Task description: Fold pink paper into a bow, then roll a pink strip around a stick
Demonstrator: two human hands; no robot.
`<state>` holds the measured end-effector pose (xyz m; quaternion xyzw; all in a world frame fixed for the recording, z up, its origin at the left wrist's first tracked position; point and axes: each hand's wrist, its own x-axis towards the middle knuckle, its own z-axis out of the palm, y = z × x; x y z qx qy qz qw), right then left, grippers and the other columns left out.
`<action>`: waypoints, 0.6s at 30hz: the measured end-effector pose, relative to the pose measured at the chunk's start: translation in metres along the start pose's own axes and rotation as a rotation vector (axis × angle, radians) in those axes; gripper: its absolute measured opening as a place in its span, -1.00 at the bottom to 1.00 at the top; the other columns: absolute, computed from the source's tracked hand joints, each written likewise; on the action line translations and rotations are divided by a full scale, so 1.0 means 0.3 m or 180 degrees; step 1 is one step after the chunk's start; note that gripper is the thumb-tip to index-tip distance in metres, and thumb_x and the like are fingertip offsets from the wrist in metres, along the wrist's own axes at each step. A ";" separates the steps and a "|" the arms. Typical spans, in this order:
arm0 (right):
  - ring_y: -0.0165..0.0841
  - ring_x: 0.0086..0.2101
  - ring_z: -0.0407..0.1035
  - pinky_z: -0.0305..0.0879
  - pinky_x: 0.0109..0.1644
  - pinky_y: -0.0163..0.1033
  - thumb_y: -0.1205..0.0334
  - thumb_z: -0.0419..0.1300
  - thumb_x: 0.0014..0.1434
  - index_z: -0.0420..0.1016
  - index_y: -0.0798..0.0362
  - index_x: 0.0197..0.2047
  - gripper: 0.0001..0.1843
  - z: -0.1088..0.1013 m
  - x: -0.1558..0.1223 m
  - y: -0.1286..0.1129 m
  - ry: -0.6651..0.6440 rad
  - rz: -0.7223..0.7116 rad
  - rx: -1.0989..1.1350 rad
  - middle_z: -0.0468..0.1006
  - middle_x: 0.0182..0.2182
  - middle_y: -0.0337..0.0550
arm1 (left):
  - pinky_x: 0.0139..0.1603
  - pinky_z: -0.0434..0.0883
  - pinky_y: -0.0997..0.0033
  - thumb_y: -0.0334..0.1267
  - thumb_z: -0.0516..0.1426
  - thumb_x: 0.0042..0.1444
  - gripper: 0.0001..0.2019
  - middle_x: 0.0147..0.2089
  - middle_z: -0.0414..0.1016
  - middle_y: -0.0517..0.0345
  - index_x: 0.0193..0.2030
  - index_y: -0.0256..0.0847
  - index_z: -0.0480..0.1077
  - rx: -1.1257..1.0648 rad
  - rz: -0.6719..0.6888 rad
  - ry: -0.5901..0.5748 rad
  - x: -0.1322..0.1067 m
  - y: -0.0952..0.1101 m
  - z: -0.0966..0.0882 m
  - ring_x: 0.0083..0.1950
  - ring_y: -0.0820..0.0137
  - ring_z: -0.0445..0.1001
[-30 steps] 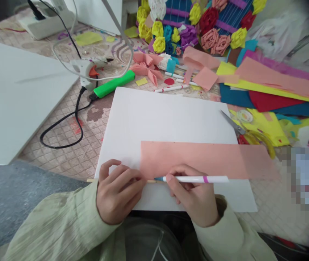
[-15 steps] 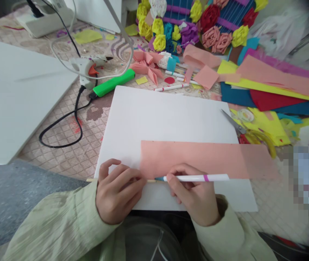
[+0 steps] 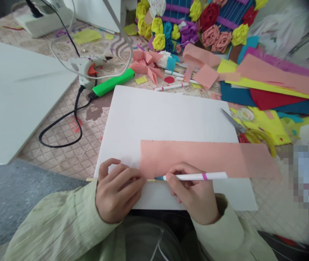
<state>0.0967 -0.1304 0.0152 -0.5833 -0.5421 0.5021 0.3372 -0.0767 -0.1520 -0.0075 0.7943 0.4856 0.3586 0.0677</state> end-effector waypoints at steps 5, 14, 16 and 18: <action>-0.59 -0.76 0.05 -0.04 -0.78 -0.47 0.22 0.13 -0.04 0.30 0.10 -0.56 -0.85 -0.002 0.001 0.002 0.0013 0.0069 0.0039 0.23 -0.75 -0.34 | -0.10 0.15 0.19 -0.44 0.06 0.00 -0.87 -0.42 0.45 0.26 -0.43 -0.15 0.38 -0.0025 -0.0042 0.0023 -0.007 -0.002 0.007 -0.44 0.50 0.34; -0.60 -0.77 0.04 -0.05 -0.78 -0.47 0.22 0.14 -0.06 0.31 0.10 -0.56 -0.85 0.000 0.002 0.000 0.0014 0.0059 0.0047 0.24 -0.76 -0.35 | -0.11 0.16 0.19 -0.44 0.06 -0.01 -0.87 -0.42 0.45 0.26 -0.43 -0.15 0.38 0.0007 -0.0001 0.0001 -0.002 -0.002 0.002 -0.45 0.49 0.34; -0.60 -0.78 0.04 -0.05 -0.78 -0.47 0.22 0.14 -0.06 0.31 0.10 -0.56 -0.85 -0.001 0.001 0.000 0.0057 0.0070 0.0127 0.24 -0.76 -0.35 | -0.11 0.16 0.19 -0.44 0.06 -0.01 -0.87 -0.42 0.46 0.26 -0.42 -0.14 0.39 -0.0001 0.0008 -0.0002 -0.007 -0.004 0.004 -0.44 0.49 0.34; -0.60 -0.79 0.04 -0.04 -0.78 -0.46 0.22 0.14 -0.05 0.31 0.10 -0.55 -0.85 -0.003 -0.001 0.000 0.0121 0.0092 0.0218 0.24 -0.78 -0.35 | -0.09 0.16 0.18 -0.45 0.07 -0.01 -0.87 -0.42 0.46 0.26 -0.40 -0.15 0.39 0.0009 0.0037 0.0001 -0.013 -0.006 0.005 -0.44 0.49 0.34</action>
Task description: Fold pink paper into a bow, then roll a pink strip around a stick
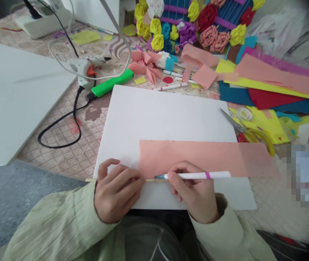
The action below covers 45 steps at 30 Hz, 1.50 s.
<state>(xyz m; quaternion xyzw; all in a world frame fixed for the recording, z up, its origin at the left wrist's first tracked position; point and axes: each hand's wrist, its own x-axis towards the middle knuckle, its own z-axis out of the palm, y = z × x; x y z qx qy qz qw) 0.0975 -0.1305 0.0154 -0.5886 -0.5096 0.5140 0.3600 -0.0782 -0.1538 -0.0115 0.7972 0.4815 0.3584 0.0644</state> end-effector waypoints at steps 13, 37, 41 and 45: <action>-0.58 -0.75 0.08 -0.01 -0.77 -0.46 0.23 0.13 -0.05 0.33 0.10 -0.55 -0.86 -0.006 -0.005 0.007 -0.0042 -0.0210 -0.0128 0.27 -0.74 -0.32 | -0.13 0.24 0.19 -0.47 0.08 -0.01 -0.84 -0.22 0.48 0.13 -0.30 -0.19 0.38 0.0066 0.0416 -0.0308 -0.022 -0.003 -0.028 -0.24 0.37 0.38; -0.57 -0.76 0.10 0.01 -0.76 -0.46 0.26 0.15 -0.05 0.36 0.11 -0.53 -0.90 -0.031 -0.018 0.009 0.0199 -0.0392 0.0132 0.30 -0.76 -0.32 | -0.10 0.19 0.19 -0.46 0.09 -0.03 -0.84 -0.25 0.49 0.16 -0.30 -0.17 0.38 -0.0101 0.0289 -0.0372 -0.018 -0.007 -0.023 -0.24 0.36 0.37; -0.54 -0.76 0.16 0.01 -0.80 -0.47 0.33 0.14 -0.02 0.37 0.08 -0.47 -0.97 -0.120 -0.039 0.009 0.0660 -0.0717 0.0709 0.34 -0.75 -0.32 | -0.12 0.20 0.19 -0.46 0.08 -0.03 -0.85 -0.22 0.47 0.13 -0.31 -0.18 0.38 -0.0149 0.0346 -0.0355 -0.020 -0.015 -0.023 -0.23 0.37 0.35; -0.51 -0.73 0.21 0.03 -0.80 -0.47 0.33 0.15 -0.03 0.39 0.07 -0.46 -0.99 -0.224 -0.071 0.010 0.1123 -0.0954 0.0940 0.33 -0.73 -0.33 | -0.14 0.23 0.23 -0.46 0.06 0.00 -0.85 -0.20 0.44 0.06 -0.28 -0.22 0.37 -0.0249 0.0492 -0.0307 -0.024 -0.018 -0.024 -0.23 0.37 0.35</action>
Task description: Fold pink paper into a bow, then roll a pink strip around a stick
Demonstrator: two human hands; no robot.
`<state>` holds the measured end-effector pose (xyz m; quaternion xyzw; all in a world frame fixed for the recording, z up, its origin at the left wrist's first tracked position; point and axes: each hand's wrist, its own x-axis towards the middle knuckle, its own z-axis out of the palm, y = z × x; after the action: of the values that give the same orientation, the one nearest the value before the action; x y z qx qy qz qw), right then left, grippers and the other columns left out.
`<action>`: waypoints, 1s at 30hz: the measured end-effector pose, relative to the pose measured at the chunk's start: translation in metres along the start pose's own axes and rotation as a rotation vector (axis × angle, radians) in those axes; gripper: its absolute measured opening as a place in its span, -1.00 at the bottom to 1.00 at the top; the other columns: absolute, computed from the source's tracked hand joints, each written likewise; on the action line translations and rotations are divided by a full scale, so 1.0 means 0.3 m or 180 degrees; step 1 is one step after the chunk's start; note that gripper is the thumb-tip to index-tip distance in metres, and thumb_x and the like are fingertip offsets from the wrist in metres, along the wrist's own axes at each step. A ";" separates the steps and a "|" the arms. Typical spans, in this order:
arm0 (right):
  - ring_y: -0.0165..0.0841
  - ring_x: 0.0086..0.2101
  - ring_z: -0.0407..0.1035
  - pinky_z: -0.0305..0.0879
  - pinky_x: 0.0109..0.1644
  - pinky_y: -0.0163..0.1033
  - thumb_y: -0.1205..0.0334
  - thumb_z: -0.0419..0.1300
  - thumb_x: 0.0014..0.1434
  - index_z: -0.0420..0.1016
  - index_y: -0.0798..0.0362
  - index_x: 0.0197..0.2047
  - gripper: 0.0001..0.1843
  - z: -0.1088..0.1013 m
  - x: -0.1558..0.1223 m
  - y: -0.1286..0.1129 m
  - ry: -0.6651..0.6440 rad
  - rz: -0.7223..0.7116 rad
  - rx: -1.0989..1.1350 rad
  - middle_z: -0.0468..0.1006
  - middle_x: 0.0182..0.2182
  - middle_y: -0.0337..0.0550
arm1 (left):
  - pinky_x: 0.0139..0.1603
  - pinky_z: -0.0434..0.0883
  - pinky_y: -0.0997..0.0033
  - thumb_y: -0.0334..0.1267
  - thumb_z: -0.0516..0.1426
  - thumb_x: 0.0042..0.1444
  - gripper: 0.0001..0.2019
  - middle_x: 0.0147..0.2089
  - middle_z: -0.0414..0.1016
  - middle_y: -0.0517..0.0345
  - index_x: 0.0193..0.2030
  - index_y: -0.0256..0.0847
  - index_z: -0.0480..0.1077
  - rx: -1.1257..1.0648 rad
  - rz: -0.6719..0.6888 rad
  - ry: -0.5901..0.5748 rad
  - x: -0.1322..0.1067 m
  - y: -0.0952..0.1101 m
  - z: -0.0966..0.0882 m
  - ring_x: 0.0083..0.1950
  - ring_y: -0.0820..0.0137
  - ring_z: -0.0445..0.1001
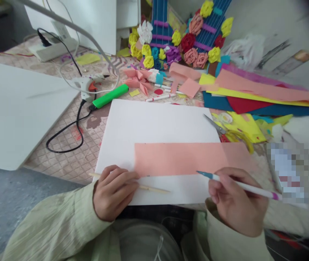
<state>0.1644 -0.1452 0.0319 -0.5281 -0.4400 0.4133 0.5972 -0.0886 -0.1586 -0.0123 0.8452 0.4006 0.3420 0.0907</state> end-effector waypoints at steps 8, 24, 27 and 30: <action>-0.48 -0.69 0.24 0.09 -0.73 -0.41 0.25 0.19 -0.06 0.37 0.10 -0.42 -0.89 -0.162 -0.020 0.036 0.0631 -0.0188 -0.0214 0.36 -0.71 -0.31 | -0.26 0.31 0.38 -0.52 0.03 0.02 -0.80 -0.20 0.40 0.03 -0.23 -0.24 0.35 -0.0146 0.0008 -0.0071 -0.009 0.035 -0.061 -0.25 0.41 0.34; -0.26 -0.05 0.28 0.22 0.01 -0.07 0.35 -0.07 0.13 0.28 0.00 0.00 -0.64 -0.232 0.024 0.169 -0.0593 -0.1650 -0.2617 0.42 -0.09 -0.08 | -0.19 0.30 0.37 -0.41 -0.02 0.08 -0.83 -0.21 0.39 0.11 -0.25 -0.15 0.34 0.0493 0.0809 0.0013 0.306 -0.014 -0.200 -0.20 0.39 0.37; -0.23 -0.02 0.24 0.17 0.03 -0.01 0.37 -0.07 0.11 0.22 0.01 0.06 -0.58 -0.205 0.003 0.175 -0.0752 -0.1905 -0.3000 0.41 -0.07 -0.05 | -0.22 0.31 0.40 -0.41 -0.02 0.08 -0.83 -0.23 0.41 0.11 -0.27 -0.15 0.35 0.0469 0.0798 0.0076 0.358 -0.039 -0.166 -0.24 0.42 0.37; -0.20 -0.02 0.24 0.17 0.00 0.00 0.34 -0.05 0.11 0.20 0.03 0.08 -0.57 -0.161 -0.030 0.163 -0.0808 -0.1881 -0.3089 0.40 -0.06 -0.01 | -0.24 0.33 0.41 -0.41 -0.02 0.08 -0.84 -0.27 0.42 0.09 -0.32 -0.19 0.37 0.0480 0.0852 0.0123 0.398 -0.060 -0.129 -0.27 0.43 0.37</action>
<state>0.2071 -0.1618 -0.0202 -0.5425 -0.7759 0.0402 0.3195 -0.0716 -0.0632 0.0694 0.8887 0.3105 0.3363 -0.0271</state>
